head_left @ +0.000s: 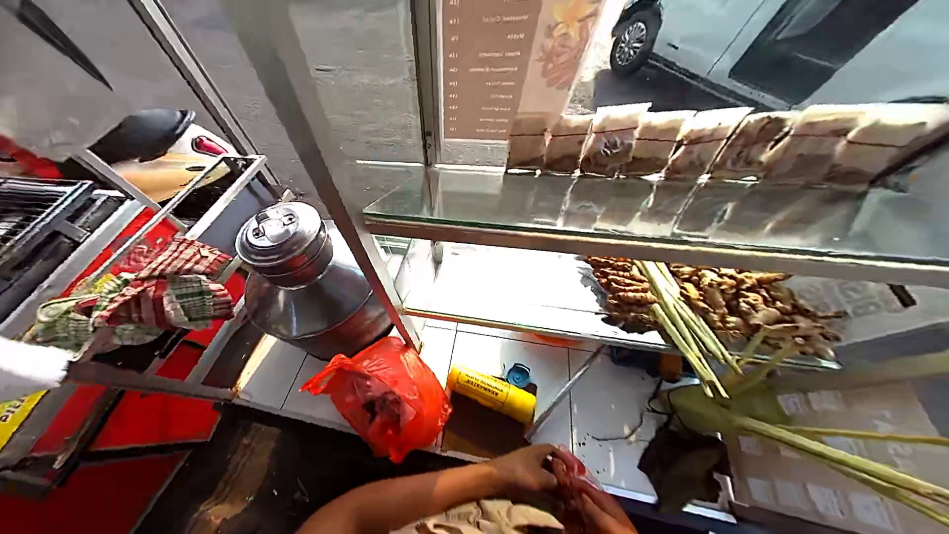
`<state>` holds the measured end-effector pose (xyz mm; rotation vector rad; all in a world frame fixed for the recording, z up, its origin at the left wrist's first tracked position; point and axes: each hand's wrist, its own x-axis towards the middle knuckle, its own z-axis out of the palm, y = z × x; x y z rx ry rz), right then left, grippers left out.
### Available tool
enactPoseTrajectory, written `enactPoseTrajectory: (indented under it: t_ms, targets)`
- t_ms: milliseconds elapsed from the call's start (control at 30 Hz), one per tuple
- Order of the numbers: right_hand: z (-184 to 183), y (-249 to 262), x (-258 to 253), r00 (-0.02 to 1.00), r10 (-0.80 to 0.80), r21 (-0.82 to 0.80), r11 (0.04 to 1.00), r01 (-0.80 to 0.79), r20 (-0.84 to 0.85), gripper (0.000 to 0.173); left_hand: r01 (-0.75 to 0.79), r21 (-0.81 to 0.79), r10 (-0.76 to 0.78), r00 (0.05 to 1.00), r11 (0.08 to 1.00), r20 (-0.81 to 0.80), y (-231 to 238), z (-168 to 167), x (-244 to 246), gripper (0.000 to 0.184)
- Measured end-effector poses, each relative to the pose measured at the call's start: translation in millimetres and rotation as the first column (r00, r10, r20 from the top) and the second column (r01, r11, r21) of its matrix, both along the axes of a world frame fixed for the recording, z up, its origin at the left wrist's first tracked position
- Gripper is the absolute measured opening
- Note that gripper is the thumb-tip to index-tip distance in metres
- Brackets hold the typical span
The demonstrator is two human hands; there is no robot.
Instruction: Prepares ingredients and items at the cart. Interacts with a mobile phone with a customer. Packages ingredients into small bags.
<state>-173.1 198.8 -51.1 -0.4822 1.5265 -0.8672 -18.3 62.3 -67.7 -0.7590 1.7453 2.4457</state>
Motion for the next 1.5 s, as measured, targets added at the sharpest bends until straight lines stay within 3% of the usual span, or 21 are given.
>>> enactPoseTrajectory:
  t_ms: [67, 133, 333, 467, 533, 633, 833, 1000, 1133, 1300, 1400, 1500]
  targets:
    - [-12.1, 0.3, -13.6, 0.987, -0.119, -0.082, 0.988, 0.128, 0.105, 0.031, -0.021, -0.072, 0.022, 1.000, 0.997, 0.019, -3.4, 2.4, -17.9, 0.049]
    - [2.6, -11.9, -24.6, 0.979, -0.177, -0.047, 0.982, 0.182, 0.103, 0.032, -0.017, -0.127, 0.024, 0.999, 0.992, 0.047, -7.3, 10.4, -36.2, 0.050]
    - [26.6, -26.4, -59.4, 0.981, -0.179, -0.051, 0.982, 0.183, 0.072, 0.029, -0.026, -0.335, 0.015, 0.999, 0.942, -0.034, -17.6, 8.7, -70.6, 0.031]
    - [30.2, -24.9, -72.3, 0.989, -0.148, -0.025, 0.989, 0.148, 0.007, 0.034, 0.054, -0.672, -0.060, 0.998, 0.738, 0.014, -14.6, 13.1, -81.3, 0.029]
    - [26.5, -23.4, -75.5, 0.985, -0.170, -0.049, 0.984, 0.170, 0.000, 0.032, 0.081, -0.731, -0.075, 0.996, 0.678, 0.040, -15.3, 14.4, -86.3, 0.030]
    - [17.8, -20.4, -78.4, 0.970, -0.243, -0.072, 0.967, 0.245, 0.034, 0.029, 0.067, -0.723, -0.066, 0.997, 0.688, 0.029, -15.7, 10.4, -92.2, 0.038]
    - [7.2, -20.7, -79.5, 0.938, -0.345, -0.033, 0.938, 0.346, 0.043, 0.029, 0.040, -0.694, -0.064, 0.998, 0.719, -0.008, -9.8, -0.5, -98.7, 0.034]
    - [9.4, -9.0, -86.3, 0.975, -0.220, -0.033, 0.975, 0.219, -0.028, 0.030, 0.038, -0.665, 0.002, 0.998, 0.746, 0.059, -21.7, -3.3, -107.8, 0.030]
    - [32.8, 15.9, -94.3, 0.987, -0.143, -0.015, 0.990, 0.143, -0.072, 0.027, 0.057, -0.697, 0.062, 0.988, 0.715, 0.144, -40.8, -14.6, -121.4, 0.028]
    - [61.8, 63.0, -119.6, 0.991, -0.111, 0.027, 0.994, 0.109, 0.081, 0.022, 0.042, -0.740, 0.156, 0.968, 0.671, 0.196, -77.4, -40.2, -139.8, 0.028]
    - [77.9, 92.5, -139.6, 0.990, -0.132, -0.042, 0.990, 0.134, 0.049, 0.025, -0.006, -0.763, 0.220, 0.959, 0.646, 0.180, -90.3, -38.5, -150.2, 0.027]
    - [91.9, 111.5, -151.5, 0.972, -0.222, -0.157, 0.960, 0.232, 0.079, 0.030, -0.039, -0.752, 0.227, 0.963, 0.658, 0.148, -94.1, -28.3, -152.9, 0.044]
